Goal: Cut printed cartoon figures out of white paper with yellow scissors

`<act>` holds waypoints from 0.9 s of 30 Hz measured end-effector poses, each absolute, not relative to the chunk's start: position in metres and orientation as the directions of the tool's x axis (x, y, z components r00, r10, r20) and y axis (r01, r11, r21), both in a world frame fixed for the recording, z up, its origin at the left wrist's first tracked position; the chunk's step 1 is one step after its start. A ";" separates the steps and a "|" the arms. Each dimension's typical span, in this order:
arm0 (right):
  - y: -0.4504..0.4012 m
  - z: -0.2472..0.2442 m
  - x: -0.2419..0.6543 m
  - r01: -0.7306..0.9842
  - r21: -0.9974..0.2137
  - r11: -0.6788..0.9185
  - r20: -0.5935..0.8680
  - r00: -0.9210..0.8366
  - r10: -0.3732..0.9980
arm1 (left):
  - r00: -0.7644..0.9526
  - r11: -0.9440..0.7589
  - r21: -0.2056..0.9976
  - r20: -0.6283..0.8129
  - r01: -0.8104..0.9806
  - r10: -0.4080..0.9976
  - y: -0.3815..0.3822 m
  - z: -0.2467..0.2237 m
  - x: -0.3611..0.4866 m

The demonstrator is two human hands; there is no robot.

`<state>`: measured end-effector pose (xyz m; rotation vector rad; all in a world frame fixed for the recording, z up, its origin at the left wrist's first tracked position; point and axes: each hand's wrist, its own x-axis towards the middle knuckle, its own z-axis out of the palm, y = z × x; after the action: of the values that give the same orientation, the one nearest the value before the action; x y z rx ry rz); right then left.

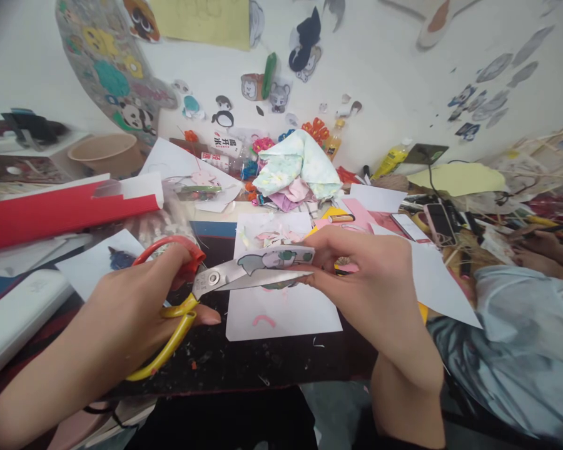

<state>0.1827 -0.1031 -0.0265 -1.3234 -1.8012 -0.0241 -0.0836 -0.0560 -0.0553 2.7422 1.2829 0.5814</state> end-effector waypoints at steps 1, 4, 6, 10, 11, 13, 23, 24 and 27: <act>-0.103 -0.028 0.184 0.751 -0.511 0.418 0.626 -0.008 0.780 | 0.581 -0.650 0.215 0.308 0.729 0.753 -0.056 -0.055 -0.083; -0.103 -0.030 0.184 0.621 -0.687 0.379 0.532 0.074 0.844 | 0.577 -0.647 0.216 0.310 0.731 0.756 -0.054 -0.056 -0.083; -0.102 -0.028 0.183 0.551 -0.757 0.351 0.482 0.109 0.869 | 0.570 -0.638 0.205 0.308 0.742 0.762 -0.053 -0.055 -0.084; -0.100 -0.022 0.181 0.478 -0.802 0.358 0.474 0.145 0.869 | 0.564 -0.628 0.201 0.297 0.752 0.771 -0.053 -0.055 -0.085; -0.100 -0.022 0.181 0.474 -0.798 0.372 0.486 0.143 0.862 | 0.563 -0.626 0.204 0.292 0.753 0.773 -0.053 -0.056 -0.085; -0.100 -0.021 0.181 0.479 -0.785 0.394 0.507 0.130 0.852 | 0.561 -0.619 0.211 0.277 0.757 0.780 -0.052 -0.056 -0.085; -0.102 -0.020 0.177 0.549 -0.733 0.401 0.554 0.140 0.821 | 0.568 -0.616 0.234 0.243 0.752 0.786 -0.048 -0.056 -0.083; -0.102 -0.019 0.177 0.554 -0.730 0.400 0.556 0.142 0.819 | 0.568 -0.616 0.234 0.244 0.752 0.786 -0.048 -0.056 -0.083; -0.102 -0.019 0.177 0.562 -0.719 0.408 0.567 0.136 0.812 | 0.572 -0.615 0.249 0.227 0.748 0.788 -0.048 -0.056 -0.082</act>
<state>0.1770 -0.1021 -0.0191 -1.2658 -1.5410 0.2789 -0.0820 -0.0479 -0.0555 2.6731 1.3125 0.4801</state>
